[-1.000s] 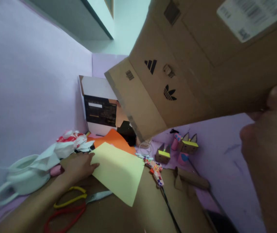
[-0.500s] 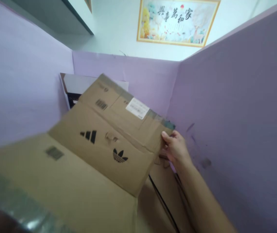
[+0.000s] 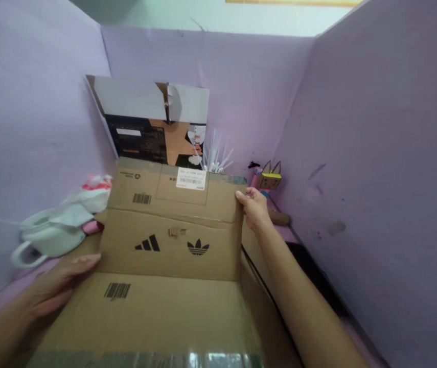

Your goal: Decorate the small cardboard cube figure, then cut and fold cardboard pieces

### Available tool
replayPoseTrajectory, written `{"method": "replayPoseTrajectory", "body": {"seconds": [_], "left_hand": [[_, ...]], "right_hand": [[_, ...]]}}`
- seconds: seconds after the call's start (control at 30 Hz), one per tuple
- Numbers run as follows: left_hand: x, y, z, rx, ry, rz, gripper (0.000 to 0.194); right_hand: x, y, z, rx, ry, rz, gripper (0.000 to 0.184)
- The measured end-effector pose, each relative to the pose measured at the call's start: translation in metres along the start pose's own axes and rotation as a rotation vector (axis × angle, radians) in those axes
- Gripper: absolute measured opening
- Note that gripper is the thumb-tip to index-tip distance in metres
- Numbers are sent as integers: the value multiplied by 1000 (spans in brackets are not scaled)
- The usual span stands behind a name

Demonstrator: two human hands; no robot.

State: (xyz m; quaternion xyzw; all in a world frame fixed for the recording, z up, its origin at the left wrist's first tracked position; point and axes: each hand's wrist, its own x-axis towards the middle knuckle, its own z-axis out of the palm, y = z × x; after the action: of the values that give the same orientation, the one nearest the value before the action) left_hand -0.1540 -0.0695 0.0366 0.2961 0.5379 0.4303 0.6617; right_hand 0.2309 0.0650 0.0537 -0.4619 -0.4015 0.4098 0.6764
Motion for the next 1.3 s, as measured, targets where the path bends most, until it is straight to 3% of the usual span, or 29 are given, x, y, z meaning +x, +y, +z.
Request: {"method": "replayPoseTrajectory", "body": {"seconds": [0.07, 0.23, 0.47, 0.67, 0.9, 1.0, 1.13, 1.3], "left_hand": [[2, -7, 9, -89, -69, -82, 34], [7, -25, 15, -54, 134, 80, 34], [13, -39, 4, -33, 171, 205, 19], [16, -44, 0, -18, 196, 240, 30], [8, -40, 5, 52, 249, 170, 33], [11, -43, 3, 16, 201, 172, 40], [12, -43, 3, -38, 157, 204, 35], [-5, -27, 14, 15, 292, 176, 50]], "right_hand": [[-1, 5, 2, 11, -3, -4, 36], [-16, 16, 2, -2, -62, 4, 33], [-80, 21, -8, -64, -213, 214, 31], [-119, 26, -13, -47, -195, 337, 31], [-129, 39, -14, 25, -190, 317, 30], [-131, 40, -13, 55, -199, 286, 30], [-133, 38, -16, 103, -221, 276, 29], [-135, 25, -23, 209, -333, 448, 40]]}}
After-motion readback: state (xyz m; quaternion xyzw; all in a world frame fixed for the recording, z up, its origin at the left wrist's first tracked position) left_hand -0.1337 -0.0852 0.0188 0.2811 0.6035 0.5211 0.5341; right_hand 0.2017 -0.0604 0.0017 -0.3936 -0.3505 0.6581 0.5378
